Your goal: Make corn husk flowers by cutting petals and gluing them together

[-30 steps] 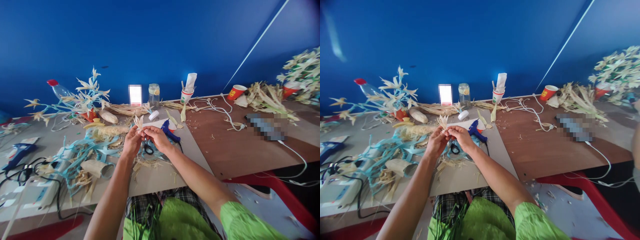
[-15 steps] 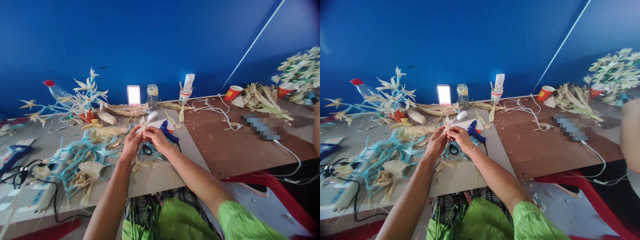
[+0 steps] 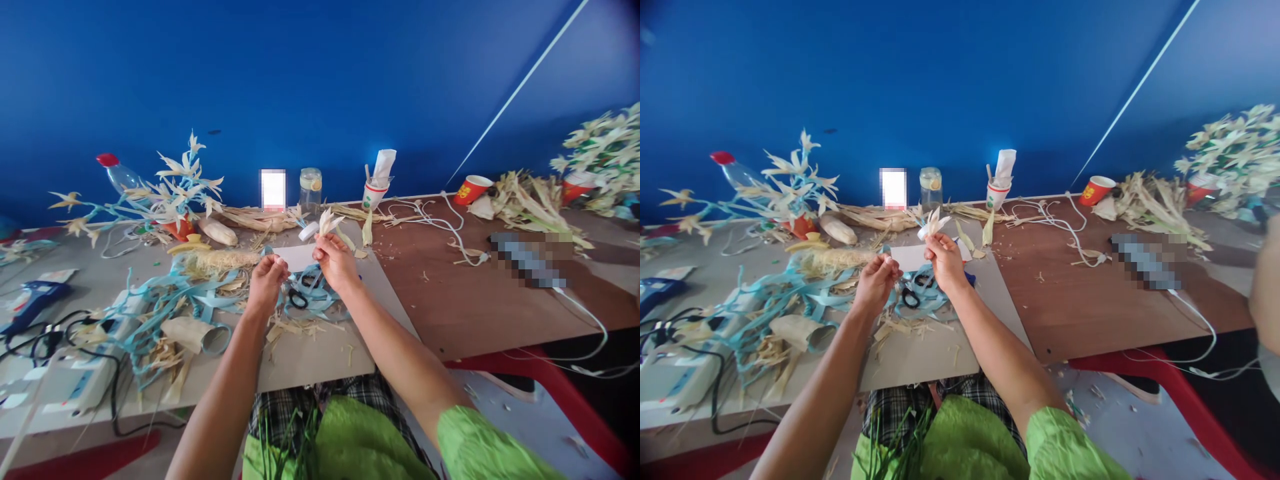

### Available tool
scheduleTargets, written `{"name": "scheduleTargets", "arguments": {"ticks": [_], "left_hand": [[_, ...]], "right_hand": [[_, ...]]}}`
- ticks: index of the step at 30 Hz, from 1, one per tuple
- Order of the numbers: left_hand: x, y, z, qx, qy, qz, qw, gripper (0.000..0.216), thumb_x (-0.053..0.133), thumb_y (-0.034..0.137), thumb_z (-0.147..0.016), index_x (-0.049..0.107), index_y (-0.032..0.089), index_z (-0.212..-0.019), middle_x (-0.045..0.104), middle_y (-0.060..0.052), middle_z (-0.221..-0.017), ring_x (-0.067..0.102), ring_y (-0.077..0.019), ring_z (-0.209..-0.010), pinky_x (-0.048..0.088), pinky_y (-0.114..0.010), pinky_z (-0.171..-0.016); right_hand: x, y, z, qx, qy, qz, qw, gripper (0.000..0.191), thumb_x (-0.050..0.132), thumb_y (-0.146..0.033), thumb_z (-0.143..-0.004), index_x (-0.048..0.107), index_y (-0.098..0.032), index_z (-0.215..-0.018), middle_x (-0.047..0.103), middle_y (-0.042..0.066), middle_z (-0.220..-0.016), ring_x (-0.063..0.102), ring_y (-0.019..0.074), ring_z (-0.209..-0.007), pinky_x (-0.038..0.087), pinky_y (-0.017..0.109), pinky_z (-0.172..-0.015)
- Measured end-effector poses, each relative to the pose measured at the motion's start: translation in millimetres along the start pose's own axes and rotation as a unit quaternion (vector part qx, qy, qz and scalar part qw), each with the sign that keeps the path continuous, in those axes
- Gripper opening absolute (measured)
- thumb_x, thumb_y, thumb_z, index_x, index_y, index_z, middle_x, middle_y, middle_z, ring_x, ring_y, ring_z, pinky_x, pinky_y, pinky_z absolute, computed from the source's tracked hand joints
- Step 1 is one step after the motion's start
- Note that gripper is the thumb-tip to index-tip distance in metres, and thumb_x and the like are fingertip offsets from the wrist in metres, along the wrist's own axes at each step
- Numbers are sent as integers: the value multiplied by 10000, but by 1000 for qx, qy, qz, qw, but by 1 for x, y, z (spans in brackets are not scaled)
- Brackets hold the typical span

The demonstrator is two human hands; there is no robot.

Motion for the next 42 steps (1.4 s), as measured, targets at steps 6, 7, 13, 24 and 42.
{"name": "scheduleTargets", "arguments": {"ticks": [6, 7, 13, 24, 42], "left_hand": [[-6, 5, -2, 22, 35, 46, 998, 257, 733, 344, -684, 565, 151, -707, 451, 71, -486, 419, -41, -456, 457, -211, -592], [-6, 5, -2, 23, 35, 52, 998, 258, 716, 362, -704, 572, 148, -706, 438, 72, -474, 406, -40, -447, 460, -213, -596], [-3, 9, -1, 31, 11, 91, 995, 315, 711, 417, -700, 531, 161, -660, 453, 56, -512, 419, -53, -474, 463, -228, -595], [-2, 8, -2, 29, 5, 92, 995, 295, 743, 291, -684, 485, 157, -635, 423, 52, -552, 412, -53, -509, 423, -216, -575], [0, 7, -1, 6, 26, 83, 996, 307, 719, 339, -706, 505, 146, -602, 433, 52, -483, 386, -42, -435, 417, -222, -542]], "right_hand": [[-17, -17, -14, -59, 56, -51, 995, 313, 769, -309, -577, 497, -208, -694, 452, -80, -600, 349, 30, -454, 322, 204, -462], [-18, -17, -14, -62, 61, -57, 995, 316, 772, -307, -576, 497, -208, -696, 433, -86, -582, 347, 29, -448, 316, 200, -457], [-5, -2, -4, -24, 15, -20, 999, 291, 760, -325, -595, 513, -195, -674, 458, -74, -584, 375, 36, -461, 319, 213, -463], [3, 14, 5, -9, -32, 4, 999, 237, 739, -305, -624, 539, -188, -666, 505, -57, -633, 371, 36, -471, 284, 224, -486], [8, 23, 12, -20, -88, 69, 993, 183, 710, -336, -679, 590, -198, -663, 434, -60, -530, 361, 71, -508, 285, 240, -541]]}}
Point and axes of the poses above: each hand's wrist, its own z-axis away from the middle knuckle, its own x-axis out of the palm, y = z × x, the point moved 3 cm from there along -z, towards the middle knuckle
